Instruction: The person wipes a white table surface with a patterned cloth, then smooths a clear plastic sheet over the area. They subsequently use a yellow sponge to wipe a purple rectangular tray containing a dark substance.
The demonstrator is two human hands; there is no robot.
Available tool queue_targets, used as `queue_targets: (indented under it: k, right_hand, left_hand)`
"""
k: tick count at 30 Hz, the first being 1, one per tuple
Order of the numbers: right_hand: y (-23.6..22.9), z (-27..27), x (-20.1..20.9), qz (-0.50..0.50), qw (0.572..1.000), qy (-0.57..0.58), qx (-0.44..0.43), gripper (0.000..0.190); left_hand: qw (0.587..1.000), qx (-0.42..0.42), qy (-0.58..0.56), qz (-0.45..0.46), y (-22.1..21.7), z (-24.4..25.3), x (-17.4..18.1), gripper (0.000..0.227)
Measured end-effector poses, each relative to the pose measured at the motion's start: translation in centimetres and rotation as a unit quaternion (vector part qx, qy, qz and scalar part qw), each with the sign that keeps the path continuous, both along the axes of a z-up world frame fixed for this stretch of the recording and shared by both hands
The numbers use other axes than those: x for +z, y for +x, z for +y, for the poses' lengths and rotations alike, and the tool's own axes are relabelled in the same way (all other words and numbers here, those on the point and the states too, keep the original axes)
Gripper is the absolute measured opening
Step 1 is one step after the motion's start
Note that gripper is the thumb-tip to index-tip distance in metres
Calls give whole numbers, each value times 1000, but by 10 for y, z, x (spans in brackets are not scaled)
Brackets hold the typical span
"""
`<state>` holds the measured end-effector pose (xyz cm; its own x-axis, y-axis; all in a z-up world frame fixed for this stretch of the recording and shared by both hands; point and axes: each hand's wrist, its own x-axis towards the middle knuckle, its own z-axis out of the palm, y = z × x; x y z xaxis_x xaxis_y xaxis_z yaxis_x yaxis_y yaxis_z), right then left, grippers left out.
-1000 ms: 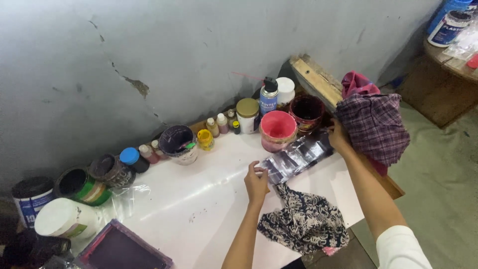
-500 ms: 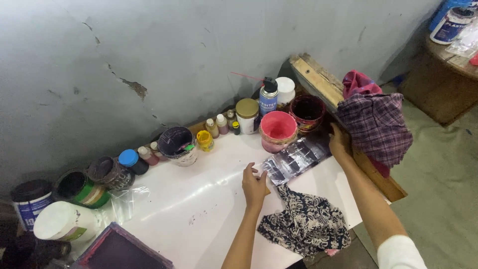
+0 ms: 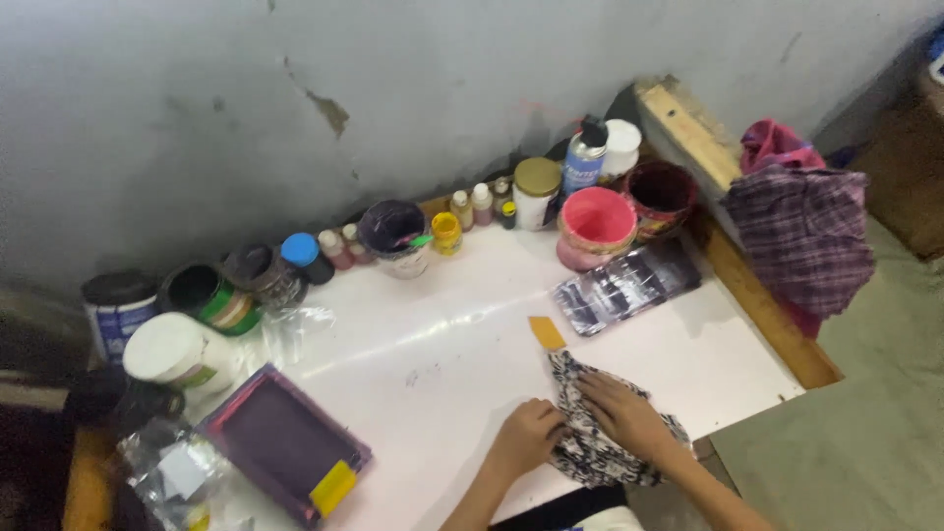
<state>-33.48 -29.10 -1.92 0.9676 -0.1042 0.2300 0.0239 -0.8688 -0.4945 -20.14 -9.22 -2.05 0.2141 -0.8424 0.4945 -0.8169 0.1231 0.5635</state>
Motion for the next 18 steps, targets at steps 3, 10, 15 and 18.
queue_targets:
  k: [3, 10, 15, 18]
  right_hand:
    - [27, 34, -12, 10, 999, -33, 22, 48]
    - [124, 91, -22, 8, 995, -55, -83, 54]
    - [161, 127, -1, 112, 986, -69, -106, 60]
    - [171, 140, 12, 95, 992, -62, -57, 60]
  left_hand:
    - [998, 41, 38, 28, 18, 40, 14, 16]
    - [971, 221, -13, 86, 41, 74, 29, 18]
    - [909, 318, -16, 267, 42, 82, 41, 37]
    - [895, 344, -3, 285, 41, 87, 47, 40]
